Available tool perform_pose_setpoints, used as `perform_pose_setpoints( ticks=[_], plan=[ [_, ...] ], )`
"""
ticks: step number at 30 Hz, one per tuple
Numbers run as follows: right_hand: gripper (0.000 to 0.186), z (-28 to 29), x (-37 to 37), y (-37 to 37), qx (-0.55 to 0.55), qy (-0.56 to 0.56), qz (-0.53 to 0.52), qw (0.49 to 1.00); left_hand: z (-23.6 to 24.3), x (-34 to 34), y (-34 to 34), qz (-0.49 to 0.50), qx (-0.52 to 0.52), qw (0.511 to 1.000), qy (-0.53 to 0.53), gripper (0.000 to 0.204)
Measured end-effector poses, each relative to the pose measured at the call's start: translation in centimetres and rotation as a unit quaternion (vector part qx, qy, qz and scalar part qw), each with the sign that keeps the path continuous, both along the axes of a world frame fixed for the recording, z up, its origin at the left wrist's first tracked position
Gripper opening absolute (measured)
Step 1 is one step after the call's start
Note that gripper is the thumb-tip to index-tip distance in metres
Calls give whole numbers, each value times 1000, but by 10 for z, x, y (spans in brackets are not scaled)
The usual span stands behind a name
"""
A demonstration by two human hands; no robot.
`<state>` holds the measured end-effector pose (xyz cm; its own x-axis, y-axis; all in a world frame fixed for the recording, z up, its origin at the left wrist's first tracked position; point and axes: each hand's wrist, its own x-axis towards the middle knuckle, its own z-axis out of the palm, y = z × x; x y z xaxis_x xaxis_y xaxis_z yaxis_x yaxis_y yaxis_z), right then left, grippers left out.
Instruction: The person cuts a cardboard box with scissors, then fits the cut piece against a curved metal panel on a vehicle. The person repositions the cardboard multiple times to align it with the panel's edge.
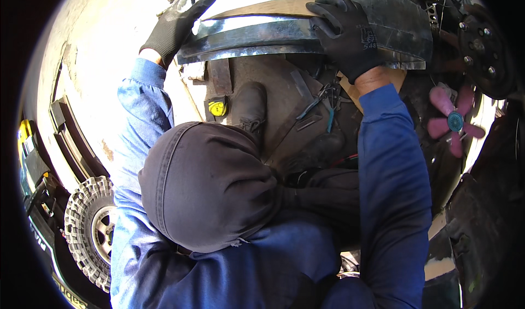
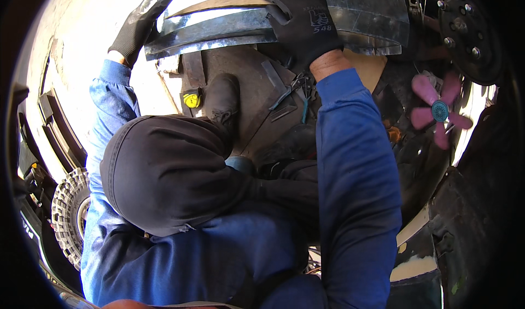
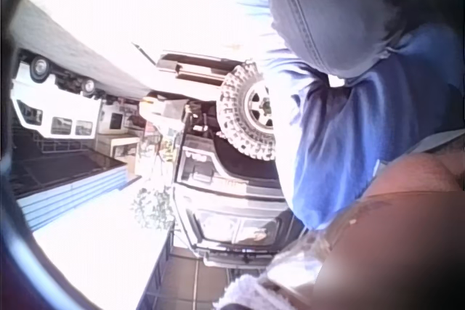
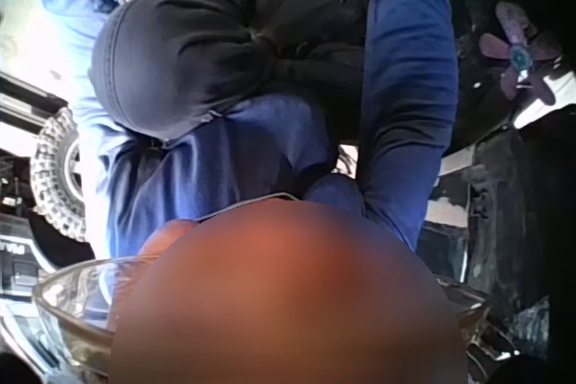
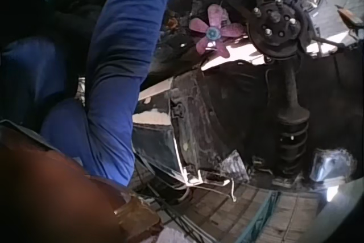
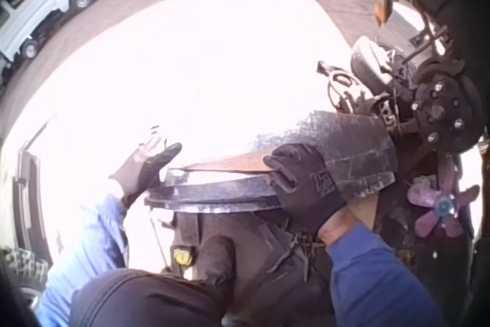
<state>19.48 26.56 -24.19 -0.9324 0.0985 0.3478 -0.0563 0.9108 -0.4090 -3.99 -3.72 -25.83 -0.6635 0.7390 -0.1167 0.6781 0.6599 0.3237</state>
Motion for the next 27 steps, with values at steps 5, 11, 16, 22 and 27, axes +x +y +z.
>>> perform_pose_setpoints(
  ticks=[5, 11, 16, 22, 27],
  plan=[
    [48, 3, 8, -7, -33, -3, 22, 999, 1, 7, -2, 21, -34, 999, -14, 50],
    [62, 4, 13, 8, -69, -13, 17, 997, -20, -10, -14, -57, 88, 993, 56, 107],
    [65, -3, 11, 7, -72, -15, 7, 997, -29, -9, -12, 126, 24, 988, -86, 115],
    [57, -6, 10, 7, -75, -40, -12, 996, -45, -20, -28, -1, 73, 997, -15, 91],
    [52, -7, 7, 7, -13, -20, -27, 999, -82, -35, -48, -47, 132, 990, 29, 116]
  ],
)
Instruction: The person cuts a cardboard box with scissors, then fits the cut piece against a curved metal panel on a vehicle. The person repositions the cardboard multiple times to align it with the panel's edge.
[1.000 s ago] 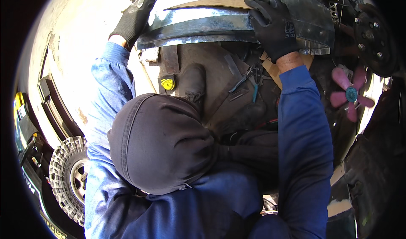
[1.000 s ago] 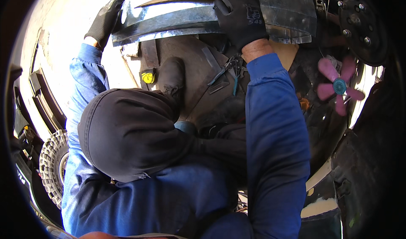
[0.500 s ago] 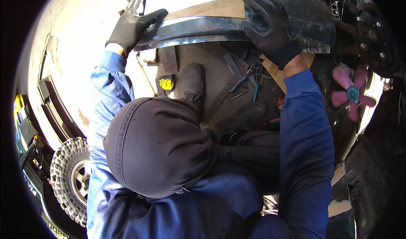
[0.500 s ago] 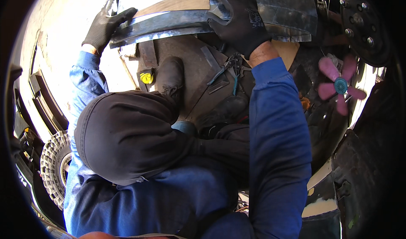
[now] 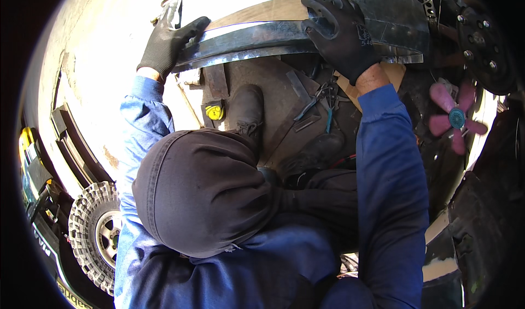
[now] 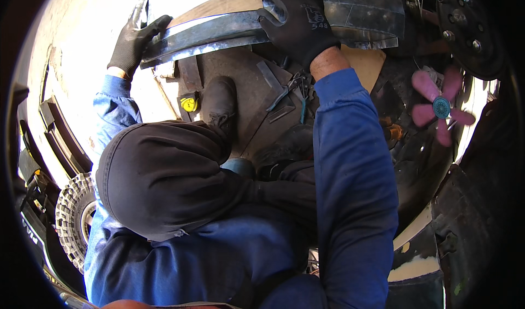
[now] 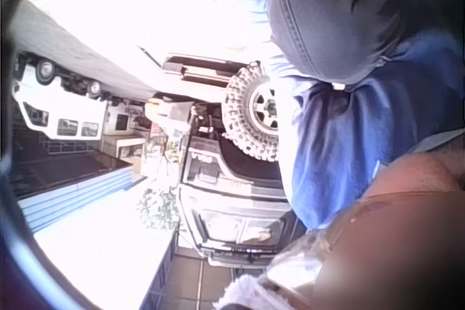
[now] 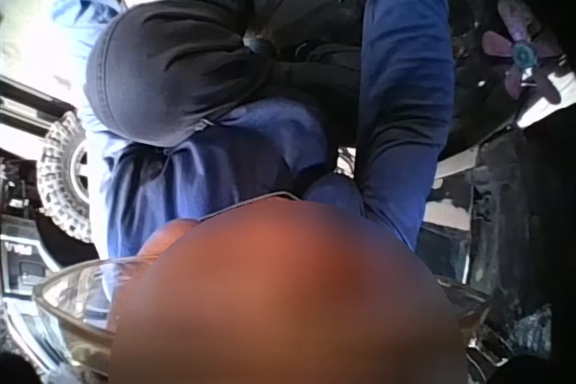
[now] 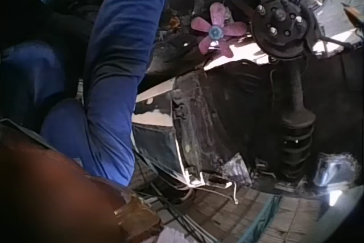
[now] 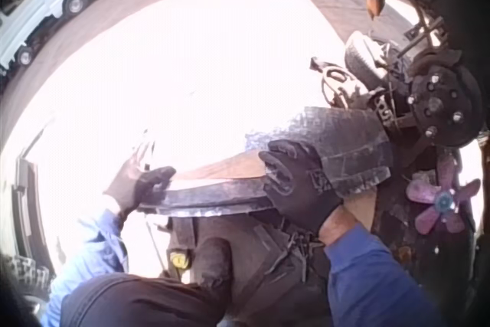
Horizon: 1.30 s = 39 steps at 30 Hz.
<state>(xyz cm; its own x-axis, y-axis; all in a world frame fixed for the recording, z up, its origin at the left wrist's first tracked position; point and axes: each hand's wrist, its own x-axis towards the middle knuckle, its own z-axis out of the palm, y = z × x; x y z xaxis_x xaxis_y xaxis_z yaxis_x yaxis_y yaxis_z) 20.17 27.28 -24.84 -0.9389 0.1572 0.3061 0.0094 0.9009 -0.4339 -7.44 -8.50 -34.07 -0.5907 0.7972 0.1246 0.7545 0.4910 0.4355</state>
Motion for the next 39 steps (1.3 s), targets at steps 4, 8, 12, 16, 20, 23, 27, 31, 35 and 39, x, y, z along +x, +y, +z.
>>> perform_pose_setpoints(
  ticks=[4, 8, 12, 16, 20, 23, 27, 31, 35, 39],
  plan=[
    [50, -1, -3, 1, -8, 15, 9, 1000, -2, -1, -1, -26, 25, 999, 23, 121],
    [48, -5, -4, 0, -47, -16, -12, 999, 21, 10, 12, 34, -8, 997, -75, 125],
    [46, -8, -6, -1, -64, -6, -2, 998, 45, 26, 25, 131, -42, 975, -176, 128],
    [45, -8, -10, 0, -86, -6, 1, 996, 53, 31, 31, 116, -39, 983, -138, 129],
    [45, -8, -10, -1, -58, -7, -12, 998, 49, 31, 33, 135, -61, 979, -141, 128],
    [44, -8, -11, -2, -81, -12, -16, 996, 47, 30, 33, 124, -95, 979, -129, 128],
    [42, -8, -11, 0, -39, -18, -21, 999, 47, 31, 35, 144, -42, 976, -161, 128],
    [40, -9, -18, -4, -55, -38, -57, 996, 48, 33, 37, 133, -58, 984, -102, 126],
    [39, -8, -24, -9, -17, -40, -82, 996, 53, 27, 31, 134, -47, 978, -151, 121],
    [38, -8, -25, -10, -24, -52, -87, 995, 59, 19, 24, 94, -71, 975, -188, 131]
  ],
)
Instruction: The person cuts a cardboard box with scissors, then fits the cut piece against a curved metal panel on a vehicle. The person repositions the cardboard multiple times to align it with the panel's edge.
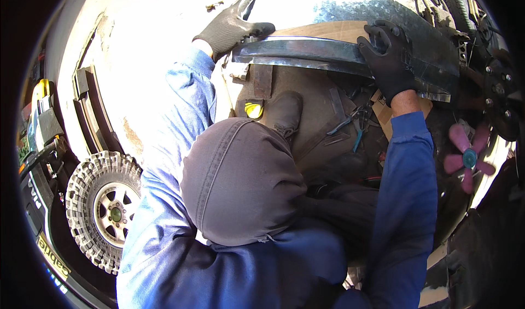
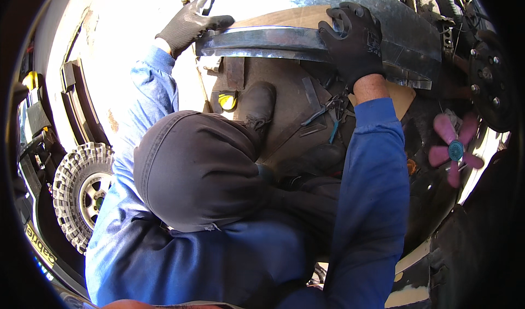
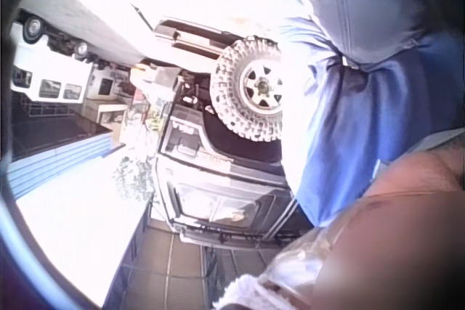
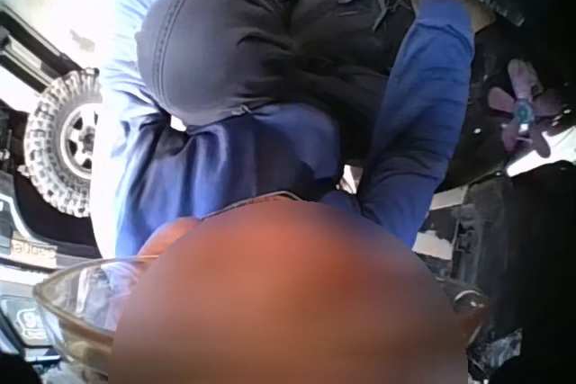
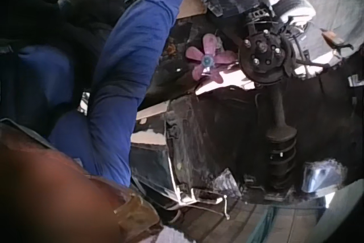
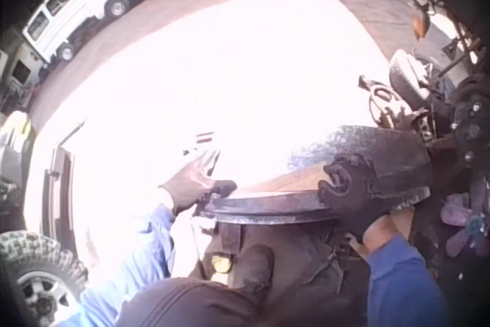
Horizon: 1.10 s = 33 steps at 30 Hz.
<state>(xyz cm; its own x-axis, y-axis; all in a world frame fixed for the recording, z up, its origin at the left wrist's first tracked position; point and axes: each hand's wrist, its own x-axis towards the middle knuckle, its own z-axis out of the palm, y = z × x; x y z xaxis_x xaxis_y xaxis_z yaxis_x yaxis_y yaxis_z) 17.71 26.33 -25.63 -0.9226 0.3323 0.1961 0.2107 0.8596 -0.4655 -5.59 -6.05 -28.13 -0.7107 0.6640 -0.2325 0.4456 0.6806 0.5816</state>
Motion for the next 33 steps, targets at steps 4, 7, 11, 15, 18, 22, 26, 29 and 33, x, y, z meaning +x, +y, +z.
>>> perform_pose_setpoints(
  ticks=[4, 7, 11, 15, 18, 22, 26, 29, 33],
  plan=[
    [39, -2, 4, 2, 4, -4, 2, 1000, 0, -5, 2, -3, -7, 1000, -8, 115],
    [38, -6, 2, 5, -10, 3, 0, 1000, 3, -11, 2, -13, -19, 1000, -7, 112],
    [37, -12, 0, 11, 6, 6, 13, 1000, 9, -16, -3, -49, 0, 998, -24, 116],
    [36, -13, 0, 12, -20, 9, 15, 1000, 18, -18, -5, -60, -49, 997, -28, 120],
    [37, -11, 1, 12, 2, 2, 21, 1000, 23, -22, -4, -78, -82, 993, -25, 122],
    [38, -8, 1, 12, 1, -1, 28, 1000, 19, -22, -4, -90, -89, 992, 3, 121],
    [39, -9, 0, 14, -2, -10, 26, 1000, 11, -25, -3, -82, -52, 995, -31, 122],
    [38, -12, -2, 17, -41, 7, 46, 998, 10, -26, -1, -86, -52, 995, -29, 122],
    [37, -17, -3, 19, -8, -1, 35, 999, 12, -24, 0, -76, -57, 995, -36, 124]
  ],
)
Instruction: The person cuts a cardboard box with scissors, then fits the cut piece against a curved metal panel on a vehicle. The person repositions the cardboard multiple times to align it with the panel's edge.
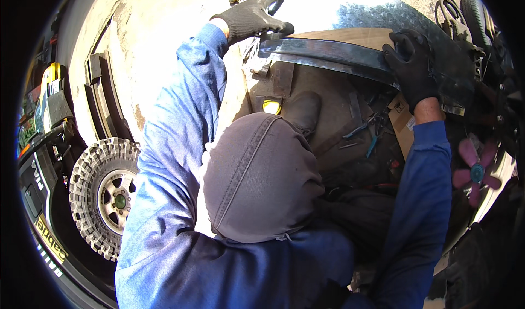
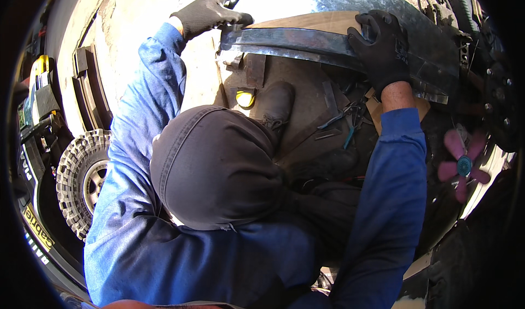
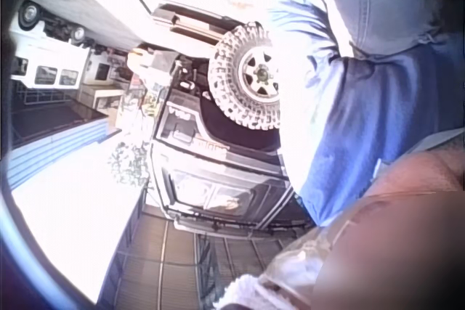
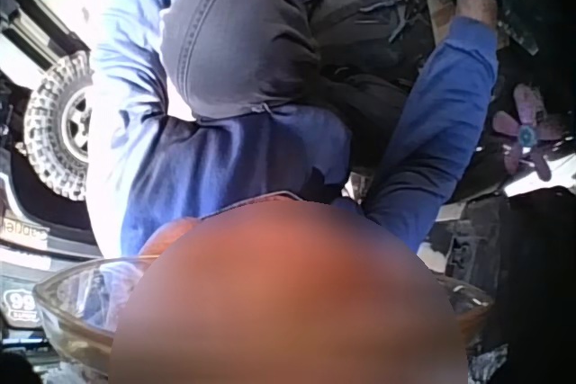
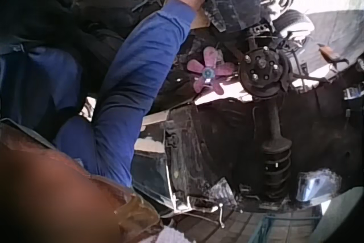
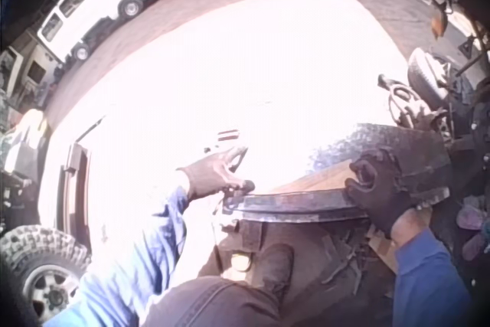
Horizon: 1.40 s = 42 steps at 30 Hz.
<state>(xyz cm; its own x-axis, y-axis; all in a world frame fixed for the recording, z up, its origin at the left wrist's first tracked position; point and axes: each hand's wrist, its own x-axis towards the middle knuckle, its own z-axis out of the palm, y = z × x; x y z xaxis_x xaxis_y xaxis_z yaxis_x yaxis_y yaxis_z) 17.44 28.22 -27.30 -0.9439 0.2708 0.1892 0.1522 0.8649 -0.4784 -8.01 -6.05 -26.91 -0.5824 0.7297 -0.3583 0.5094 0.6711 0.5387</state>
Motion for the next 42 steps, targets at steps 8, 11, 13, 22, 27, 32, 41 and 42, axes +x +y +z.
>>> perform_pose_setpoints(
  ticks=[8, 11, 13, 22, 27, 32, 41, 42],
  plan=[
    [35, -1, -3, 1, 16, 3, 5, 1000, 5, 4, 4, -15, 9, 1000, 4, 130],
    [35, 0, -3, -1, 11, -3, -3, 1000, 9, 11, 5, -17, -16, 998, 65, 132],
    [36, 2, -3, -3, 16, 2, -5, 1000, 13, 13, 6, -6, -19, 999, 35, 132],
    [39, 11, -3, -13, 37, -20, -25, 999, 16, 12, 8, 4, -39, 998, 43, 126],
    [41, 8, -3, -18, 71, -20, -29, 997, 26, 11, 14, 4, -45, 999, 17, 133],
    [42, 3, -3, -32, 86, -49, -70, 993, 46, 12, 26, -4, -131, 991, 18, 136],
    [52, 18, 1, -35, 65, -139, -47, 987, 75, 16, 49, 41, -190, 981, -3, 132],
    [54, 20, 0, -32, 54, -161, -38, 985, 73, 16, 49, 39, -174, 984, 5, 130]
  ],
)
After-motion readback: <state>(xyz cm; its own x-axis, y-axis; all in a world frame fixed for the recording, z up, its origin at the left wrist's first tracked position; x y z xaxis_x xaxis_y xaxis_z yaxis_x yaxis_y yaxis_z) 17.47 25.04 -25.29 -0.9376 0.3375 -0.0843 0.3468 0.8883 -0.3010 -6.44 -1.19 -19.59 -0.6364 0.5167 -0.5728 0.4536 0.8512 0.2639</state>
